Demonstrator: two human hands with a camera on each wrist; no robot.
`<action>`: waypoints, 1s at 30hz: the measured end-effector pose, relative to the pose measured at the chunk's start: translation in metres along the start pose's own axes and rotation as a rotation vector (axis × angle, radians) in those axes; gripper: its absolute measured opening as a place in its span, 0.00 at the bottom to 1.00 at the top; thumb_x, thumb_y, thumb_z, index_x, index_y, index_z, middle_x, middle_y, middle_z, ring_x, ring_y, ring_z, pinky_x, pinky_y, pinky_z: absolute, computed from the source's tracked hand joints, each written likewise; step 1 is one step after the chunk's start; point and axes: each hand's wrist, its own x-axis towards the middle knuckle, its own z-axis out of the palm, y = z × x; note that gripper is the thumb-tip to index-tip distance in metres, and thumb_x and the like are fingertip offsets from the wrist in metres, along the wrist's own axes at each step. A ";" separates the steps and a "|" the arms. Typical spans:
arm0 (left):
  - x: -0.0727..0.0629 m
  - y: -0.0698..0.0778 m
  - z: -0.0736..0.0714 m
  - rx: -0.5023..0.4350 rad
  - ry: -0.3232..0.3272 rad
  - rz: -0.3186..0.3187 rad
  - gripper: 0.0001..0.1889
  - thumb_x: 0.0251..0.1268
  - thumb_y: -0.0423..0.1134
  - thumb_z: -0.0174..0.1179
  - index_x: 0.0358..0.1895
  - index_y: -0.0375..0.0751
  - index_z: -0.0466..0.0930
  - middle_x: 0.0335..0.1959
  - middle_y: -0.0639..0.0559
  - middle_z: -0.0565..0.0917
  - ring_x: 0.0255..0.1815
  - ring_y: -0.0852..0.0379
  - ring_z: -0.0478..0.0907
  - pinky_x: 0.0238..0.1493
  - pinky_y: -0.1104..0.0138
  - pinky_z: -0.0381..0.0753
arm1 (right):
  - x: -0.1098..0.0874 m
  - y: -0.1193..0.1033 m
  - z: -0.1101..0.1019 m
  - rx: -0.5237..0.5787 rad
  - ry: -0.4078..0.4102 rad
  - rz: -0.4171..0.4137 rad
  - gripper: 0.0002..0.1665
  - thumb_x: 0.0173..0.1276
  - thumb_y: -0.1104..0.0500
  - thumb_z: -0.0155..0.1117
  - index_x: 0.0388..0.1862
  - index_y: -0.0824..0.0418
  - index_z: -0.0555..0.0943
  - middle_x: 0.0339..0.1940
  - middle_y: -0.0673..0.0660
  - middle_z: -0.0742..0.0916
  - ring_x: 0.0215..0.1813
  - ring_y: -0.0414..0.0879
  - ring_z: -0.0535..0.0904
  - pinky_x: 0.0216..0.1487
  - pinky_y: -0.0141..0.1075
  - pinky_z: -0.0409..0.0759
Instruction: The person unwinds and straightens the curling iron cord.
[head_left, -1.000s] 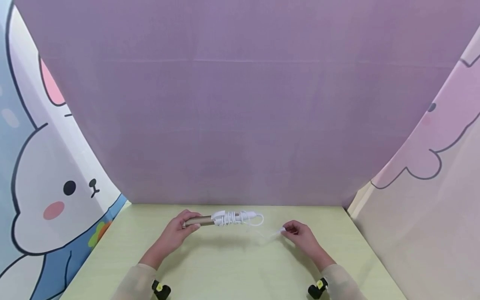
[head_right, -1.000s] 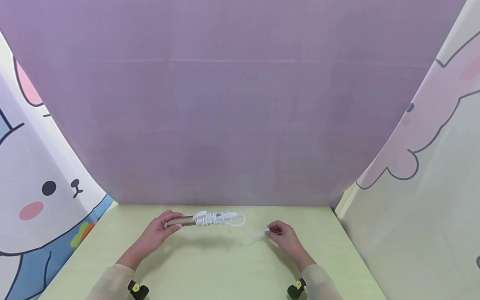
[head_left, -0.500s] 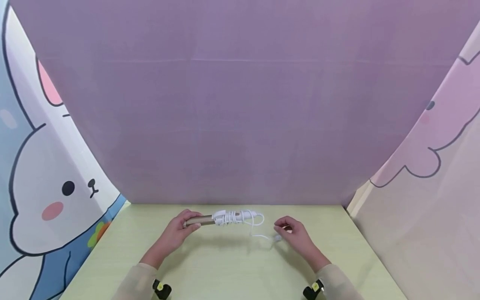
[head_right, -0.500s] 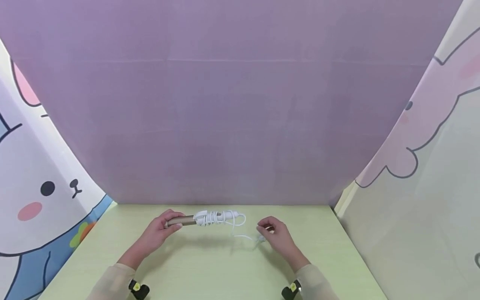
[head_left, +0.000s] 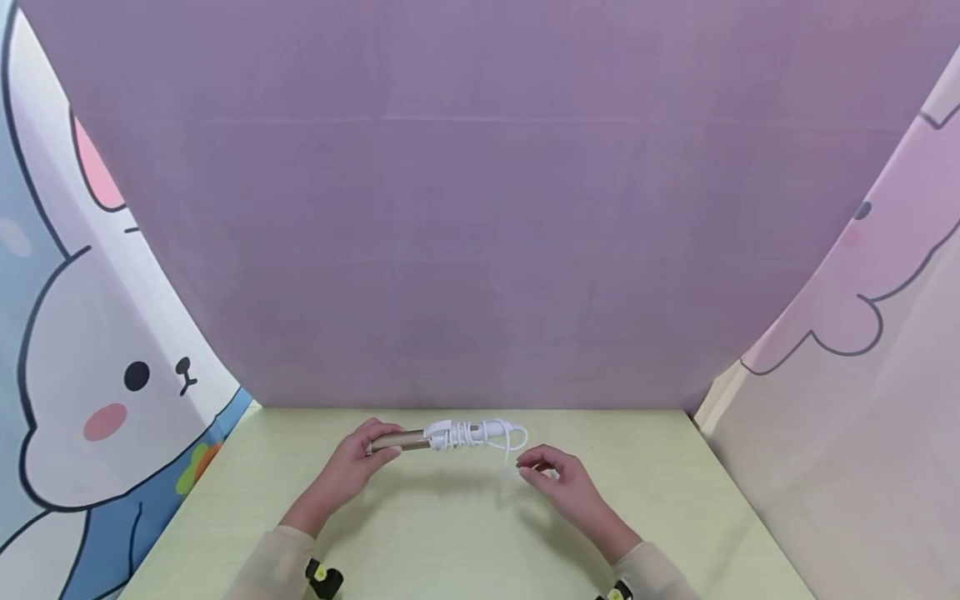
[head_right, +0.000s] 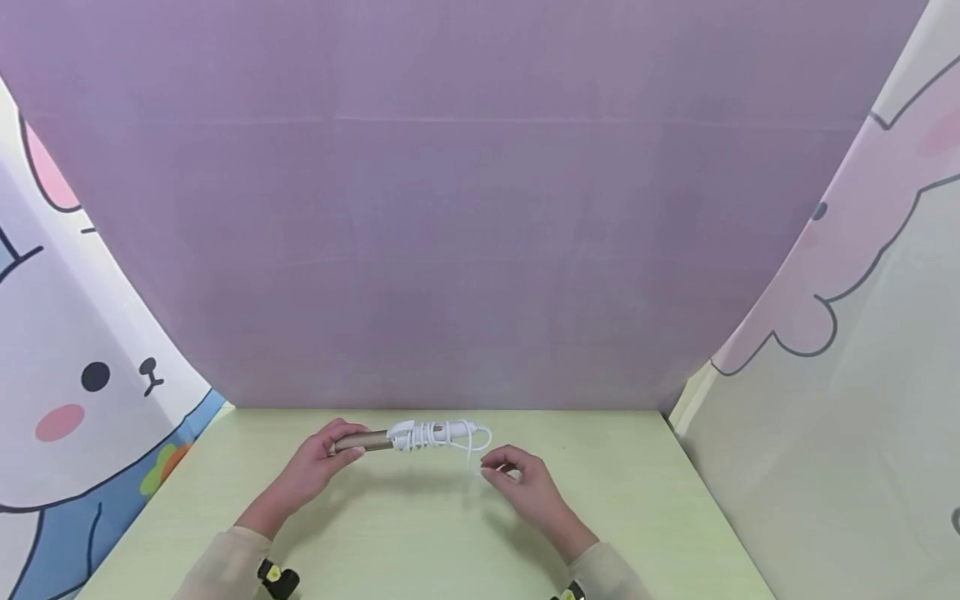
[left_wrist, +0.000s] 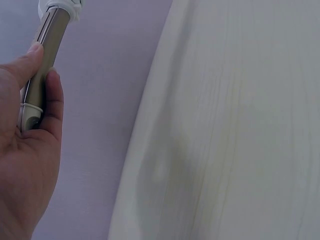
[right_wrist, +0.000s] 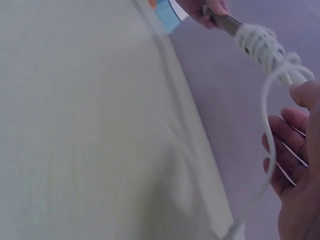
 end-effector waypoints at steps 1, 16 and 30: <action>0.000 -0.001 0.000 -0.004 -0.001 -0.001 0.15 0.80 0.42 0.70 0.63 0.49 0.87 0.50 0.51 0.81 0.39 0.55 0.73 0.39 0.64 0.75 | -0.001 -0.001 0.003 -0.001 -0.006 -0.013 0.09 0.78 0.58 0.75 0.53 0.58 0.90 0.51 0.59 0.93 0.53 0.45 0.86 0.61 0.39 0.81; 0.002 -0.005 0.003 0.006 -0.009 0.000 0.14 0.80 0.42 0.70 0.64 0.51 0.87 0.52 0.52 0.82 0.43 0.52 0.75 0.42 0.63 0.76 | -0.001 -0.014 0.020 -0.016 0.072 -0.263 0.10 0.72 0.71 0.76 0.42 0.57 0.90 0.35 0.50 0.90 0.41 0.41 0.87 0.46 0.43 0.90; 0.000 0.000 0.004 0.003 -0.049 -0.042 0.15 0.81 0.44 0.70 0.64 0.52 0.87 0.52 0.53 0.82 0.47 0.44 0.76 0.44 0.62 0.77 | 0.020 -0.033 -0.013 -0.107 0.221 -0.426 0.09 0.76 0.74 0.71 0.45 0.62 0.91 0.30 0.51 0.83 0.34 0.40 0.77 0.34 0.31 0.78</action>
